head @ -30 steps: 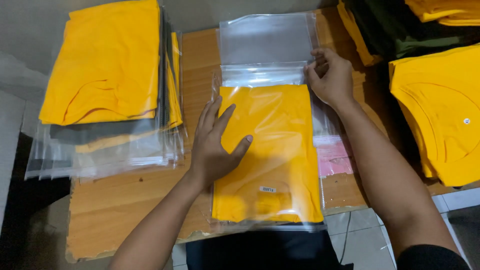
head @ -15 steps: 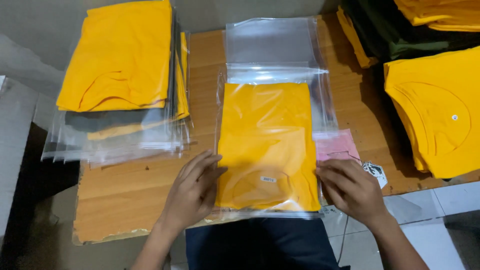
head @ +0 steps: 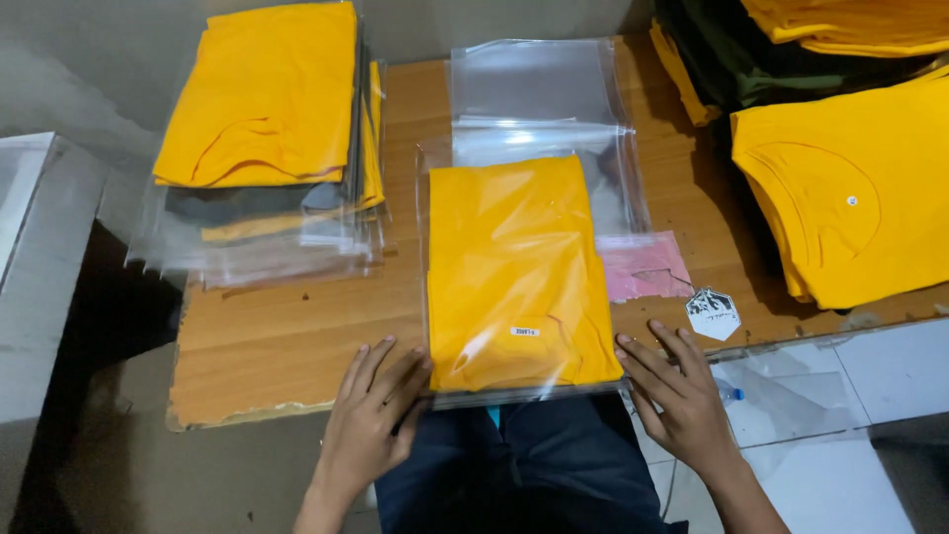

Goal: The person folds a black t-shirt and places it into a clear plastic bag, then repeats the process with several yellow t-shirts. Each folded shirt is inserted into a separate bag and stacked on the table.

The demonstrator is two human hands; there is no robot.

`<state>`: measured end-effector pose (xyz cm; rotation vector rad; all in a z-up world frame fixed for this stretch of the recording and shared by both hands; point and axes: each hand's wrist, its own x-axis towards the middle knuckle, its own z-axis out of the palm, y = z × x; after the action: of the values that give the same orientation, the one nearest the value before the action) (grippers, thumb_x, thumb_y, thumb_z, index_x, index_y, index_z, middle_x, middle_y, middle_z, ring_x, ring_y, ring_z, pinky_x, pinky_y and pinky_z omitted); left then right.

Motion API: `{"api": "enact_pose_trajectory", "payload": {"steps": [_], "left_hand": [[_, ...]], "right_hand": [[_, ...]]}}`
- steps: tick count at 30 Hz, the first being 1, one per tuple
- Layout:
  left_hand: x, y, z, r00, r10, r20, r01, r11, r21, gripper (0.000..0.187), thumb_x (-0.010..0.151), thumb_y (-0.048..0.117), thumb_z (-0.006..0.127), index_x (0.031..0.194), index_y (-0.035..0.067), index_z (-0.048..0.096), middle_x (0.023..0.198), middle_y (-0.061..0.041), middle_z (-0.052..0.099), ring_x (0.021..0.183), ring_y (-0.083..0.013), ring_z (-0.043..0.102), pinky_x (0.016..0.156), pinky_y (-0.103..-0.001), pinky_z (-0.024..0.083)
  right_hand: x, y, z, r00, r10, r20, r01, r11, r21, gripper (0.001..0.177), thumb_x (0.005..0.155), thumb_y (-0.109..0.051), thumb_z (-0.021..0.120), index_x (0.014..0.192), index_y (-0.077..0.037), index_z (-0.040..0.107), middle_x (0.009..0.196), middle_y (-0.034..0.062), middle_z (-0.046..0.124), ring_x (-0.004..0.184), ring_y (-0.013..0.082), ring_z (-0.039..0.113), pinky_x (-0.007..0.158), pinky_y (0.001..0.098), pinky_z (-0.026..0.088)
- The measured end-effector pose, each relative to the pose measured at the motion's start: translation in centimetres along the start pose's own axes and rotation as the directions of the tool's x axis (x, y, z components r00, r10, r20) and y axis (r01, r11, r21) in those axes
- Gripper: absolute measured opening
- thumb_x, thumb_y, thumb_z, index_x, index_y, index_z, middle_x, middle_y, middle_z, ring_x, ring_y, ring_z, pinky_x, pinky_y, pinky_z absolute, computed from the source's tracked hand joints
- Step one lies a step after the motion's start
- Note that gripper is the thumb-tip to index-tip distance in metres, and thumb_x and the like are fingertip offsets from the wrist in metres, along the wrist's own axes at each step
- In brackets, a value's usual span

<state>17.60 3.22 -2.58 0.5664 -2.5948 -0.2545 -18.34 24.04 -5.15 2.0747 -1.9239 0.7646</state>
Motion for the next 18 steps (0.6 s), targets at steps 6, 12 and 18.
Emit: {"api": "enact_pose_trajectory", "payload": {"steps": [6, 12, 18], "left_hand": [[-1.8, 0.7, 1.2, 0.981, 0.084, -0.176, -0.081, 0.996, 0.026, 0.040, 0.096, 0.016, 0.071, 0.135, 0.014, 0.061, 0.141, -0.004, 0.063, 0.137, -0.0433, 0.052, 0.113, -0.064, 0.042], [-2.6, 1.7, 2.6, 0.904, 0.110, -0.412, -0.118, 0.993, 0.007, 0.024, 0.102, 0.006, 0.057, 0.122, 0.012, 0.068, 0.116, -0.006, 0.070, 0.117, -0.0395, 0.063, 0.098, -0.056, 0.053], [-2.4, 1.7, 3.2, 0.853, 0.136, -0.504, -0.120, 0.991, 0.064, 0.024, 0.106, 0.013, 0.053, 0.121, 0.014, 0.070, 0.120, -0.005, 0.072, 0.113, -0.0362, 0.066, 0.094, -0.054, 0.055]], "right_hand": [[0.6, -0.1, -0.1, 0.984, -0.036, -0.172, 0.044, 0.998, 0.042, 0.046, 0.090, -0.005, 0.078, 0.134, -0.009, 0.065, 0.137, 0.0080, 0.068, 0.125, 0.0329, 0.063, 0.104, 0.0464, 0.051], [-0.6, -0.9, 1.6, 0.963, -0.005, -0.269, 0.028, 0.996, 0.079, 0.038, 0.089, -0.004, 0.078, 0.125, -0.009, 0.071, 0.126, 0.0082, 0.072, 0.117, 0.0310, 0.062, 0.103, 0.0479, 0.049], [-0.4, -0.8, 1.5, 0.951, -0.038, -0.305, 0.062, 0.996, 0.069, 0.038, 0.092, -0.002, 0.075, 0.129, -0.011, 0.070, 0.128, 0.0088, 0.071, 0.112, 0.0315, 0.062, 0.099, 0.0467, 0.050]]}}
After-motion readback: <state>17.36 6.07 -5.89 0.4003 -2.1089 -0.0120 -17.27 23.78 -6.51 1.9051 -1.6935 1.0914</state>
